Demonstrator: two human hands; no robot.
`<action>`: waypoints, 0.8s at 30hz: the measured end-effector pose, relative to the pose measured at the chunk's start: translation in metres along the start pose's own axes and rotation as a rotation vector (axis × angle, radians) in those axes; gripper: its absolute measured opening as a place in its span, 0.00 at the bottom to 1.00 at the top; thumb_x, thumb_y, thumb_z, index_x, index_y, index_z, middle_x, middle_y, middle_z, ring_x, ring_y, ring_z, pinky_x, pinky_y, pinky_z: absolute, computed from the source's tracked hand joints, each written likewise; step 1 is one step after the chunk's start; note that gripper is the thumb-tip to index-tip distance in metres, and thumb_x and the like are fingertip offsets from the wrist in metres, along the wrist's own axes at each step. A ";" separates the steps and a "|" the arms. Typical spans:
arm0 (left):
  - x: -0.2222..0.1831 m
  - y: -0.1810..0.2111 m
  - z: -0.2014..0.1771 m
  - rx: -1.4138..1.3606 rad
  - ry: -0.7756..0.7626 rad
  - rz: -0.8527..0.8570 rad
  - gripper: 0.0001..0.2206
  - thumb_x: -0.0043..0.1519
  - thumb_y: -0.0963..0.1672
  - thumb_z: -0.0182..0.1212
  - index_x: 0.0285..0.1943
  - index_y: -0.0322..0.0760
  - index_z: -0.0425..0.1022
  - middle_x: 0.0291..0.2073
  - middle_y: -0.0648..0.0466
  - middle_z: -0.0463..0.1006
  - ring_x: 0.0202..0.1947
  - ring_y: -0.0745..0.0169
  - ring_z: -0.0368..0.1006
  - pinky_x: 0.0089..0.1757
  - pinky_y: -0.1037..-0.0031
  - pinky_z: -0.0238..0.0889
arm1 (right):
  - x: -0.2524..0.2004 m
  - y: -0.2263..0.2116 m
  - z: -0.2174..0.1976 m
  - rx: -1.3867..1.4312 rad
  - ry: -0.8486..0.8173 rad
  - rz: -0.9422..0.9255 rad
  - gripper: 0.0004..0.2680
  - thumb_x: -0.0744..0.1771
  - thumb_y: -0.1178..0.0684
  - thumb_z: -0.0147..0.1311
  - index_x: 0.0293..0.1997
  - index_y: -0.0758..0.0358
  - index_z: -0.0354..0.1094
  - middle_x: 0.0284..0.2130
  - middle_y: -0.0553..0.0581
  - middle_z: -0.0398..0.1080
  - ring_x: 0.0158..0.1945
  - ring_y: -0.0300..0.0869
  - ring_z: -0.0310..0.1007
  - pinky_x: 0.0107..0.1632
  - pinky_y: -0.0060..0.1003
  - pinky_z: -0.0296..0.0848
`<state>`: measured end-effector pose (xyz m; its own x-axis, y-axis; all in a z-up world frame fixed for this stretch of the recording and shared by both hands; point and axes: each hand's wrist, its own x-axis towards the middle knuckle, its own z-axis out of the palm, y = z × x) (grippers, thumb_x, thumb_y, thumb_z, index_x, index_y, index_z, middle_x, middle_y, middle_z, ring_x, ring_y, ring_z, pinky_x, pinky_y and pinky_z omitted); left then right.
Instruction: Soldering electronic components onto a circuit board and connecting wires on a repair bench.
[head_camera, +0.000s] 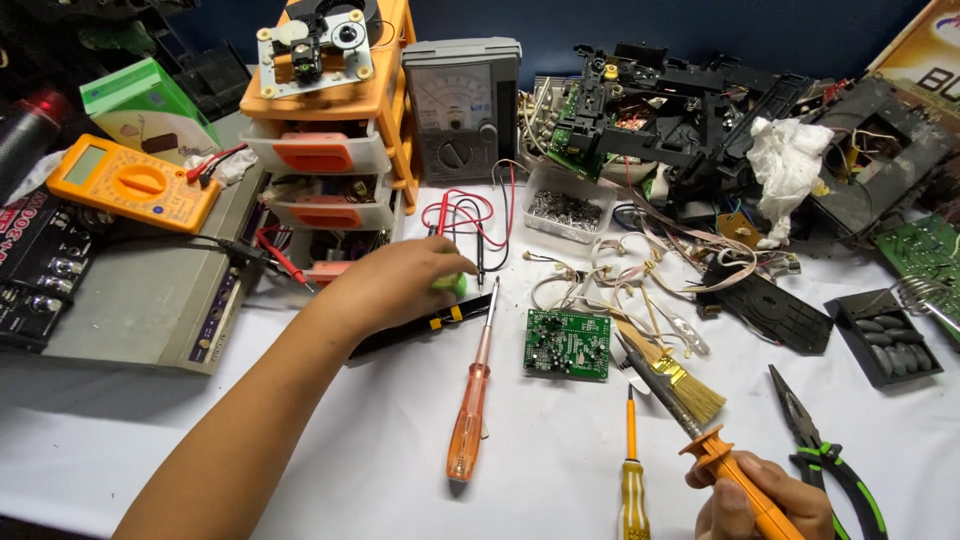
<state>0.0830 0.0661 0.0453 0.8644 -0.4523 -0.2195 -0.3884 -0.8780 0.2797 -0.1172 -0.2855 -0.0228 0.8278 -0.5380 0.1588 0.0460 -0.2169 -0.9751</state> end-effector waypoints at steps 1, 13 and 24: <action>-0.001 -0.003 -0.002 -0.003 0.074 0.024 0.18 0.58 0.45 0.63 0.59 0.52 0.76 0.53 0.57 0.76 0.45 0.47 0.76 0.41 0.56 0.66 | 0.000 -0.001 -0.002 -0.006 -0.024 0.040 0.13 0.66 0.54 0.53 0.41 0.82 0.64 0.31 0.77 0.71 0.09 0.46 0.56 0.11 0.30 0.54; -0.083 0.031 -0.029 -0.081 0.566 0.334 0.21 0.58 0.40 0.68 0.62 0.37 0.75 0.55 0.40 0.75 0.51 0.43 0.76 0.51 0.59 0.71 | -0.003 0.025 0.007 0.060 0.059 -0.112 0.14 0.67 0.52 0.54 0.47 0.79 0.63 0.35 0.75 0.70 0.28 0.50 0.72 0.31 0.30 0.66; -0.115 0.040 0.069 -0.148 0.361 0.055 0.19 0.62 0.43 0.61 0.64 0.48 0.74 0.62 0.45 0.69 0.55 0.45 0.72 0.47 0.58 0.70 | -0.015 -0.004 0.010 0.028 -0.088 -0.153 0.10 0.65 0.56 0.54 0.46 0.72 0.62 0.36 0.75 0.74 0.32 0.50 0.77 0.46 0.36 0.76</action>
<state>-0.0542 0.0722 0.0171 0.9107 -0.3902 0.1352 -0.4095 -0.8104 0.4191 -0.1243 -0.2689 -0.0225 0.8557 -0.4269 0.2925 0.1897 -0.2671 -0.9448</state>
